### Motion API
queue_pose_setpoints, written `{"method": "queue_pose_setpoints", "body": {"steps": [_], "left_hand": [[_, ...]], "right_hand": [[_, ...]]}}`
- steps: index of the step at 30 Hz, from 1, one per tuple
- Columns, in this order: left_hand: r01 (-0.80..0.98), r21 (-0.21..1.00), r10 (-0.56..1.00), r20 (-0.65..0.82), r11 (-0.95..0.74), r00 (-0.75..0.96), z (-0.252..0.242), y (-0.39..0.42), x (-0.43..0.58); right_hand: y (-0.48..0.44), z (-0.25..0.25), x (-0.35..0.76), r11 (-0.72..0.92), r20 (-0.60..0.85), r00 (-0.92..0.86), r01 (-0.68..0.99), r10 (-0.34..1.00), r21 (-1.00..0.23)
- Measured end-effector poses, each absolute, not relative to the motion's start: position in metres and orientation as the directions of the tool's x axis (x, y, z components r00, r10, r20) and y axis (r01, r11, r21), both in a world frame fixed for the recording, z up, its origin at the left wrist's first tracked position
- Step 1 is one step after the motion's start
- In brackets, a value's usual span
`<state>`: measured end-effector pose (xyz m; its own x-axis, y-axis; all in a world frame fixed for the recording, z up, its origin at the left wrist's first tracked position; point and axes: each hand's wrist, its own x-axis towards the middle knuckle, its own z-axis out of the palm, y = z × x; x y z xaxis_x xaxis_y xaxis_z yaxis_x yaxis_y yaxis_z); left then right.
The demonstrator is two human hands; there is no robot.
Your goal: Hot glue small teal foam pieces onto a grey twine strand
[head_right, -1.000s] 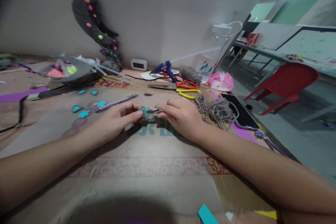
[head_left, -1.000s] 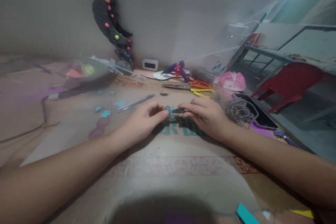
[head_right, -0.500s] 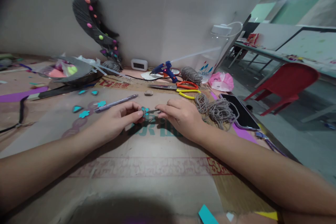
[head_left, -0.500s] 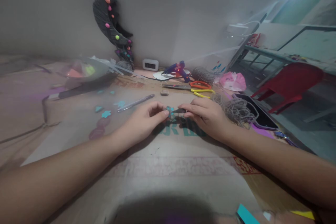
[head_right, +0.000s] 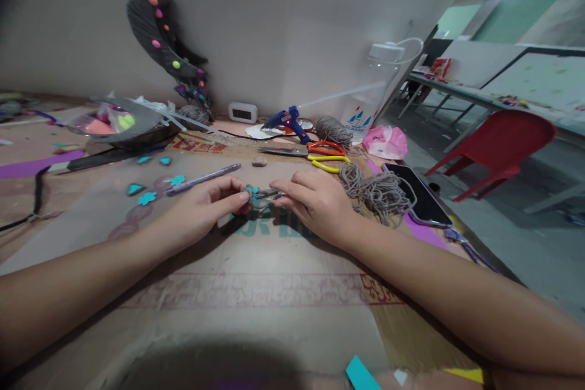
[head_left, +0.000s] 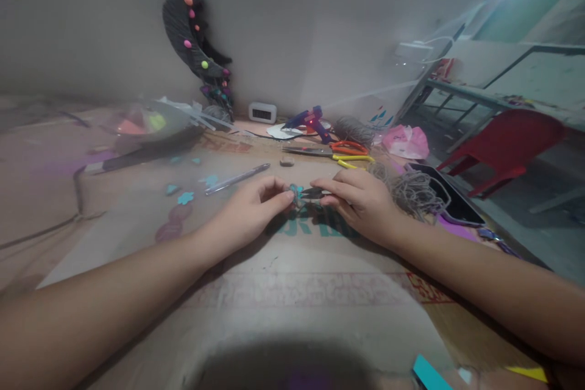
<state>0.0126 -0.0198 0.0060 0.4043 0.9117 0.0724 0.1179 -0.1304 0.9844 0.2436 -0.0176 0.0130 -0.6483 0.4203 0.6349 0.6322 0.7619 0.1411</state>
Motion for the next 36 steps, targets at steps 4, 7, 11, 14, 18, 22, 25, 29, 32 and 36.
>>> {"method": "queue_pose_setpoints", "body": {"steps": [4, 7, 11, 14, 18, 22, 25, 29, 32, 36], "left_hand": [[0.116, 0.984, 0.906, 0.073, -0.133, 0.416, 0.0056, -0.0200, 0.0124], [0.113, 0.984, 0.907, 0.077, -0.136, 0.414, 0.0058, -0.0200, 0.0124], [0.114, 0.984, 0.904, 0.076, -0.136, 0.421, 0.0050, -0.0195, 0.0121], [0.113, 0.984, 0.900, 0.080, -0.141, 0.429, 0.0033, -0.0190, 0.0116], [0.116, 0.984, 0.900, 0.075, -0.137, 0.430, 0.0031, -0.0192, 0.0115], [0.116, 0.983, 0.900, 0.076, -0.139, 0.429, 0.0049, -0.0196, 0.0123], [0.114, 0.984, 0.900, 0.079, -0.140, 0.429, 0.0052, -0.0193, 0.0128], [0.103, 0.986, 0.897, 0.072, -0.130, 0.436, 0.0044, -0.0191, 0.0126], [0.111, 0.987, 0.897, 0.058, -0.119, 0.439, 0.0043, -0.0193, 0.0124], [0.106, 0.987, 0.895, 0.063, -0.122, 0.442, 0.0047, -0.0196, 0.0120]], "right_hand": [[-0.0167, 0.0115, 0.2436, 0.774, 0.645, -0.654, 0.615, 0.395, 0.150], [-0.0165, 0.0105, 0.2438, 0.776, 0.644, -0.650, 0.616, 0.403, 0.136], [-0.0164, 0.0100, 0.2442, 0.772, 0.636, -0.647, 0.624, 0.420, 0.125], [-0.0163, 0.0104, 0.2438, 0.770, 0.639, -0.644, 0.626, 0.421, 0.123], [-0.0164, 0.0108, 0.2433, 0.781, 0.643, -0.648, 0.612, 0.409, 0.120], [-0.0158, 0.0101, 0.2439, 0.781, 0.638, -0.646, 0.616, 0.420, 0.109], [-0.0155, 0.0097, 0.2444, 0.787, 0.638, -0.645, 0.610, 0.422, 0.096], [-0.0159, 0.0105, 0.2440, 0.787, 0.630, -0.647, 0.610, 0.429, 0.091], [-0.0163, 0.0114, 0.2433, 0.784, 0.637, -0.648, 0.612, 0.417, 0.109], [-0.0163, 0.0119, 0.2431, 0.789, 0.636, -0.655, 0.604, 0.409, 0.114]]}}
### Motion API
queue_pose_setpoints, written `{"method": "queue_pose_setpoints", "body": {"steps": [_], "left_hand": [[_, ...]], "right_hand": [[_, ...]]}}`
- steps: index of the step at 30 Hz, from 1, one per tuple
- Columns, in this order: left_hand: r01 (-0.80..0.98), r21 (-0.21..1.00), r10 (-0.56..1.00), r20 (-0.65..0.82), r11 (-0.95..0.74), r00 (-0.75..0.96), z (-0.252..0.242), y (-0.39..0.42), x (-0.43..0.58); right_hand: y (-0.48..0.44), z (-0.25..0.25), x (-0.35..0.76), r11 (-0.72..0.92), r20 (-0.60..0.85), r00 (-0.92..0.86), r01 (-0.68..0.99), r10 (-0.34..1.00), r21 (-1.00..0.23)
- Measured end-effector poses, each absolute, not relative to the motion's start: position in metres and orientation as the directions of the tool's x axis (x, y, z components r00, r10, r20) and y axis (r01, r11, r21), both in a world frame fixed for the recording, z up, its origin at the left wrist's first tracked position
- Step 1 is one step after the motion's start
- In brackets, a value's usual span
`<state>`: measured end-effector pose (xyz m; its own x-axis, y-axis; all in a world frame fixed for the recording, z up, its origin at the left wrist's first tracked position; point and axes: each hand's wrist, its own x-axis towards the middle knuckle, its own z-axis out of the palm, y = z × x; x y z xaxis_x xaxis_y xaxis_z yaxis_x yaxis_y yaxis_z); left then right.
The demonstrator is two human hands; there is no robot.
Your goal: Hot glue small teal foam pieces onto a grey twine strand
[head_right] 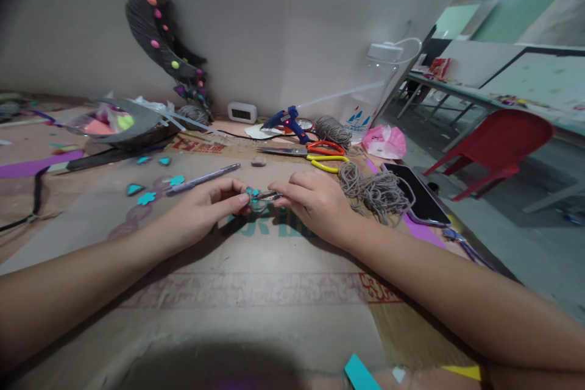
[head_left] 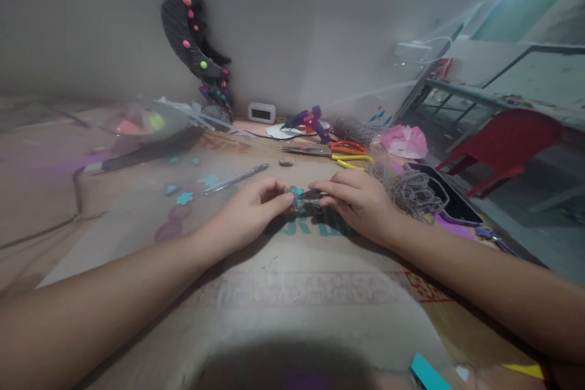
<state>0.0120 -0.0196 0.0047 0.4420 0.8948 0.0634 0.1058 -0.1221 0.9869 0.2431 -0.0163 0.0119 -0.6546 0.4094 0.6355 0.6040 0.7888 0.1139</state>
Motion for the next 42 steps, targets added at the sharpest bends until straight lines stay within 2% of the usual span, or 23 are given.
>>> {"method": "queue_pose_setpoints", "body": {"steps": [18, 27, 34, 39, 42], "left_hand": [[0.140, 0.980, 0.890, 0.067, -0.145, 0.450, 0.005, -0.020, 0.012], [0.149, 0.978, 0.900, 0.069, -0.146, 0.431, 0.005, -0.020, 0.012], [0.195, 0.965, 0.912, 0.083, -0.173, 0.401, -0.001, -0.017, 0.011], [0.232, 0.958, 0.924, 0.071, -0.169, 0.377, 0.002, -0.018, 0.011], [0.194, 0.966, 0.919, 0.082, -0.168, 0.386, 0.003, -0.019, 0.011]], "right_hand": [[-0.018, 0.013, 0.244, 0.793, 0.612, -0.654, 0.605, 0.445, 0.071], [-0.014, 0.009, 0.246, 0.715, 0.625, -0.481, 0.674, 0.615, -0.185], [-0.001, 0.001, 0.249, 0.613, 0.571, -0.388, 0.741, 0.723, -0.274], [-0.011, 0.013, 0.240, 0.634, 0.601, -0.342, 0.674, 0.722, -0.378], [-0.022, 0.021, 0.228, 0.622, 0.512, -0.378, 0.618, 0.772, -0.481]]}}
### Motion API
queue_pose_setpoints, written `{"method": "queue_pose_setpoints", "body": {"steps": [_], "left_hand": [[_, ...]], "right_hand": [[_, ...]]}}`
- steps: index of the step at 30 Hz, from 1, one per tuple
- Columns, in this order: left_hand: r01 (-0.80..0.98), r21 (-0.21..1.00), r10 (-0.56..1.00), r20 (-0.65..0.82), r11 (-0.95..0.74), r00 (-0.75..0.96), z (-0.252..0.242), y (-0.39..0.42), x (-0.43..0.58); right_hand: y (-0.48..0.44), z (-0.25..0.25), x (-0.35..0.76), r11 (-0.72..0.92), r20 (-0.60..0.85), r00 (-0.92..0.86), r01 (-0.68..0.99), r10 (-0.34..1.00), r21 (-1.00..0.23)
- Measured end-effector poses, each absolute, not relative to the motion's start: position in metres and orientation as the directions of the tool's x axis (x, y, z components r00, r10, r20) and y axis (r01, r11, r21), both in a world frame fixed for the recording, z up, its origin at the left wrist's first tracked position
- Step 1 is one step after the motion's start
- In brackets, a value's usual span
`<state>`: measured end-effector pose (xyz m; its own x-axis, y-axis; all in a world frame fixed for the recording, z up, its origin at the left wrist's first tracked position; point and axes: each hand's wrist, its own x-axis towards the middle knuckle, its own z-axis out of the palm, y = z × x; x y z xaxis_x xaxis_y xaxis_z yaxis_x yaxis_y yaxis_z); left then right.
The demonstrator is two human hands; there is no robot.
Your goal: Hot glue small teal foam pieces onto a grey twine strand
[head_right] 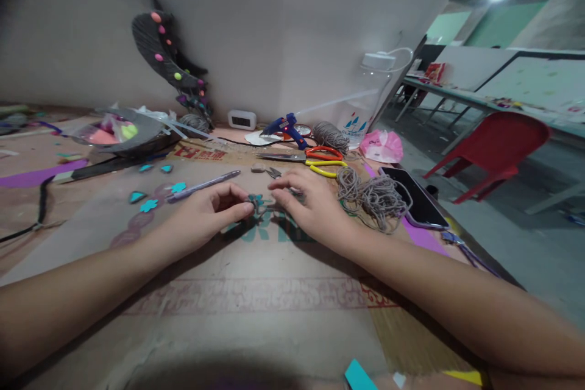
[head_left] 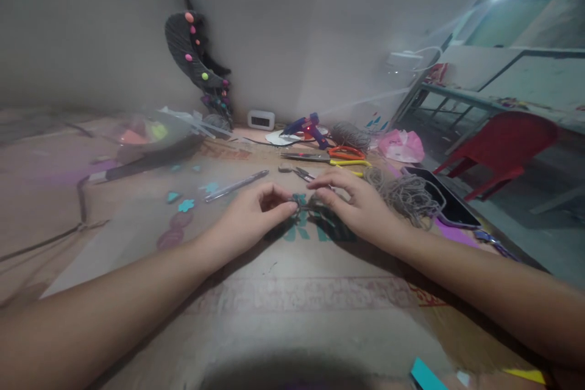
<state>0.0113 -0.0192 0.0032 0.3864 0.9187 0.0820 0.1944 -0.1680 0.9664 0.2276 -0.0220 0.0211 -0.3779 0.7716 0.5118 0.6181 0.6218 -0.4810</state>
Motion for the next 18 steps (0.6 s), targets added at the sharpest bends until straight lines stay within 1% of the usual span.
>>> {"method": "queue_pose_setpoints", "body": {"steps": [4, 7, 9, 12, 15, 18], "left_hand": [[0.158, 0.971, 0.908, 0.099, -0.177, 0.407, 0.000, -0.019, 0.011], [0.184, 0.963, 0.905, 0.105, -0.196, 0.412, -0.002, -0.019, 0.010], [0.214, 0.954, 0.900, 0.102, -0.209, 0.424, -0.002, -0.019, 0.011], [0.195, 0.957, 0.885, 0.109, -0.217, 0.453, -0.003, -0.019, 0.011], [0.136, 0.961, 0.874, 0.153, -0.240, 0.460, -0.001, -0.019, 0.012], [0.171, 0.947, 0.880, 0.173, -0.272, 0.442, 0.002, -0.020, 0.011]], "right_hand": [[-0.029, 0.021, 0.216, 0.532, 0.356, -0.400, 0.558, 0.845, -0.637], [-0.029, 0.017, 0.213, 0.462, 0.297, -0.370, 0.524, 0.880, -0.716], [-0.029, 0.017, 0.214, 0.432, 0.285, -0.343, 0.506, 0.895, -0.747], [-0.031, 0.018, 0.216, 0.448, 0.305, -0.341, 0.512, 0.889, -0.733], [-0.032, 0.018, 0.217, 0.512, 0.341, -0.387, 0.551, 0.857, -0.659], [-0.033, 0.017, 0.217, 0.591, 0.388, -0.448, 0.561, 0.806, -0.579]]}}
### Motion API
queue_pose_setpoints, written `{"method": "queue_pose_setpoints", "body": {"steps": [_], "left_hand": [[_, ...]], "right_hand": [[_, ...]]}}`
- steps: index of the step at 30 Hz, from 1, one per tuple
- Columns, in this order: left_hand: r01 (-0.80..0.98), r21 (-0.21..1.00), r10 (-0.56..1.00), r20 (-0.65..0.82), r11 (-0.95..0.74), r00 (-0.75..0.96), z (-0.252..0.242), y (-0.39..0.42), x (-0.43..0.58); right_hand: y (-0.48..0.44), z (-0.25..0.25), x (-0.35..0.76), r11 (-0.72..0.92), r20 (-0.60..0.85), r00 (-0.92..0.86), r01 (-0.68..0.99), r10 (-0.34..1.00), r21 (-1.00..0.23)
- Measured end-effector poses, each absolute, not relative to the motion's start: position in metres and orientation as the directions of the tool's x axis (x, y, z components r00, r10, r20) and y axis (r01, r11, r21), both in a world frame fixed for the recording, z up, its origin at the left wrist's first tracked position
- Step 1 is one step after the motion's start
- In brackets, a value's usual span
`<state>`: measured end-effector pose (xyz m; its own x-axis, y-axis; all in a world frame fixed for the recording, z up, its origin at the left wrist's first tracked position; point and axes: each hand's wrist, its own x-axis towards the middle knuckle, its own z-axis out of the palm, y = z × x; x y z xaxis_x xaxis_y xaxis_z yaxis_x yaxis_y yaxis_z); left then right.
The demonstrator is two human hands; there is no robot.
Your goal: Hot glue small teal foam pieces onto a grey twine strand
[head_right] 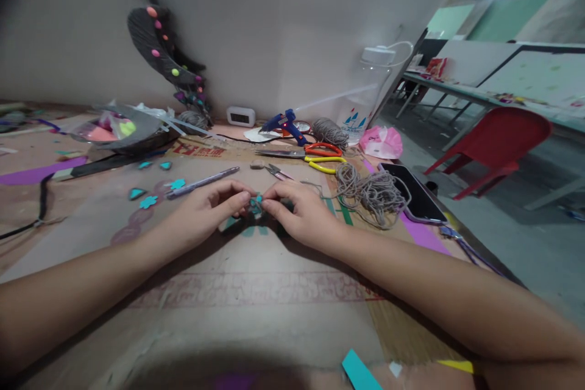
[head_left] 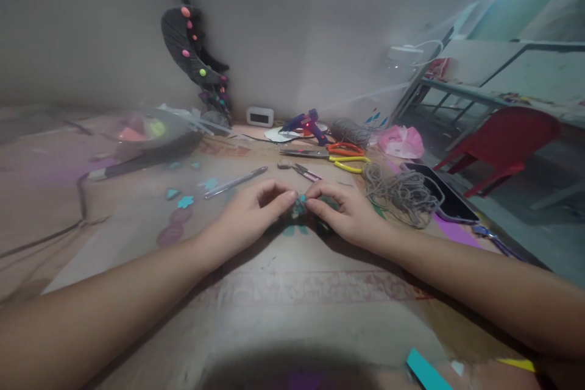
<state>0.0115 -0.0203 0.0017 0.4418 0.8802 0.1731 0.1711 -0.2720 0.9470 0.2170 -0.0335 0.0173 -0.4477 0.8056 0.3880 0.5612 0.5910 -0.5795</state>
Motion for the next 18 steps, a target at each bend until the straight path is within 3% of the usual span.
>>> {"method": "queue_pose_setpoints", "body": {"steps": [14, 18], "left_hand": [[0.306, 0.917, 0.903, 0.113, -0.256, 0.416, 0.009, -0.024, 0.013], [0.313, 0.918, 0.910, 0.106, -0.245, 0.401, 0.007, -0.023, 0.012]], "right_hand": [[-0.033, 0.018, 0.219, 0.650, 0.475, -0.445, 0.565, 0.759, -0.508], [-0.021, 0.018, 0.232, 0.679, 0.600, -0.415, 0.664, 0.684, -0.314]]}}
